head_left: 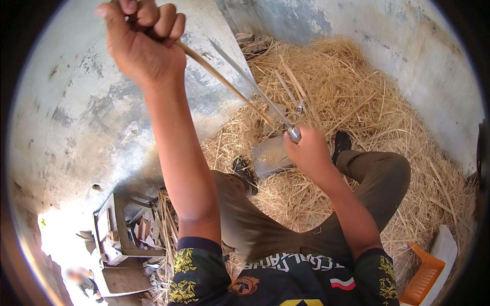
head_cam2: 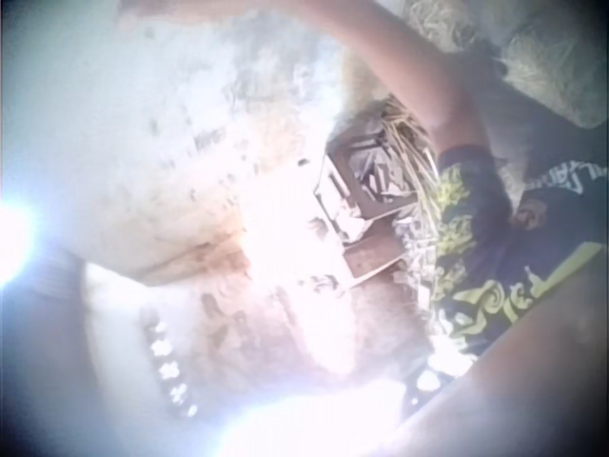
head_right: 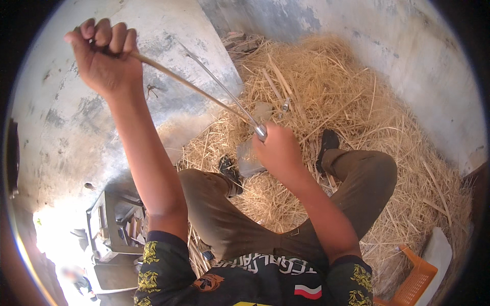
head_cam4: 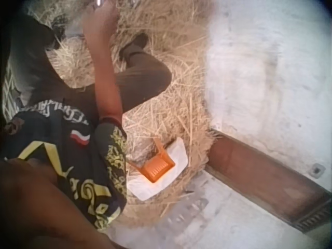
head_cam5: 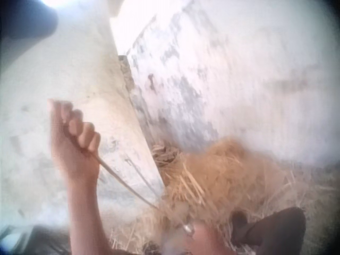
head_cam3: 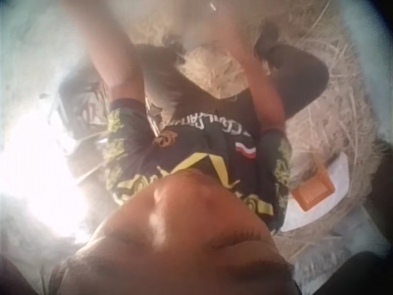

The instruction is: The person sits on a straw-covered floor and uses a large knife to shave the surface of thin wooden sticks. They hold the stick in one hand and scrape the blade along its length to remove the outer layer, repeating this process on multiple sticks.

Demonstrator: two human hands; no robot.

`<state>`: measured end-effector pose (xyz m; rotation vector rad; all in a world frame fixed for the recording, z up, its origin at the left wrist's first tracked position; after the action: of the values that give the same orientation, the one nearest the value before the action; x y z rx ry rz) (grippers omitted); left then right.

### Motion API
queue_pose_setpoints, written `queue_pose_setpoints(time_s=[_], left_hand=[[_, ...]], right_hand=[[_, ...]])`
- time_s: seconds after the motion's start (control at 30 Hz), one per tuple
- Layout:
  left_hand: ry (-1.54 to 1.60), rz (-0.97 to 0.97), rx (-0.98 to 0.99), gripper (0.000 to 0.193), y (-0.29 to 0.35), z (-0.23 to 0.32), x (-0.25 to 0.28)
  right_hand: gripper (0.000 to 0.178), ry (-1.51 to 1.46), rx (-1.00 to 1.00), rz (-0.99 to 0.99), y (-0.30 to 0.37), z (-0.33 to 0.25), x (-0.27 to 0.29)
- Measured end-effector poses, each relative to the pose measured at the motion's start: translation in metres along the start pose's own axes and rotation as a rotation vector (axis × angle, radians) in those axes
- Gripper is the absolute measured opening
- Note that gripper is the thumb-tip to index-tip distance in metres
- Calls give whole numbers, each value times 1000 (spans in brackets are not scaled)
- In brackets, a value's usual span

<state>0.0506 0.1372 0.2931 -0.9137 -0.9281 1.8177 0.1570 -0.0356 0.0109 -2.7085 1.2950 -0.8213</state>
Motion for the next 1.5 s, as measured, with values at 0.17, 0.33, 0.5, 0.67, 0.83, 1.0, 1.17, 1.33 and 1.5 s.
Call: queue_pose_setpoints(time_s=[0.17,0.33,0.5,0.67,0.83,1.0,1.17,1.33,1.5], left_hand=[[-89,31,-149,74,7,4,0],[-117,103,-157,73,4,1,3],[109,-115,0,72,-16,-9,21],[-108,32,-104,74,-17,-19,-5],[-90,71,-109,49,-19,-33,-34],[137,47,-55,55,-29,-45,-13],[-46,113,-92,57,-28,-48,-37],[-17,2,-111,59,-16,-44,-49],[-47,86,-120,59,-27,-42,-32]], right_hand=[[19,-243,20,91,-1,27,-33],[21,74,-71,-23,2,98,-58],[22,-52,-5,15,-4,24,-26],[24,37,-23,73,-10,86,-52],[22,167,-180,9,-12,128,-62],[20,-247,-65,58,-10,45,-24],[17,-128,90,250,-17,85,-38],[17,214,-261,-76,-10,149,-78],[23,-390,-595,-285,-12,142,-79]])
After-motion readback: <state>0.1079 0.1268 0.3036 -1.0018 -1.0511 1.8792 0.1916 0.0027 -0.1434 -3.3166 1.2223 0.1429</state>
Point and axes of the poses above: each hand's wrist, its own y-axis away from the middle knuckle, its own x-axis out of the back of the hand, z = x × y, the point moved 6 cm from there along -y, towards the middle knuckle, and after that the axes turned 1 degree about -z, right-handed, at the moved point
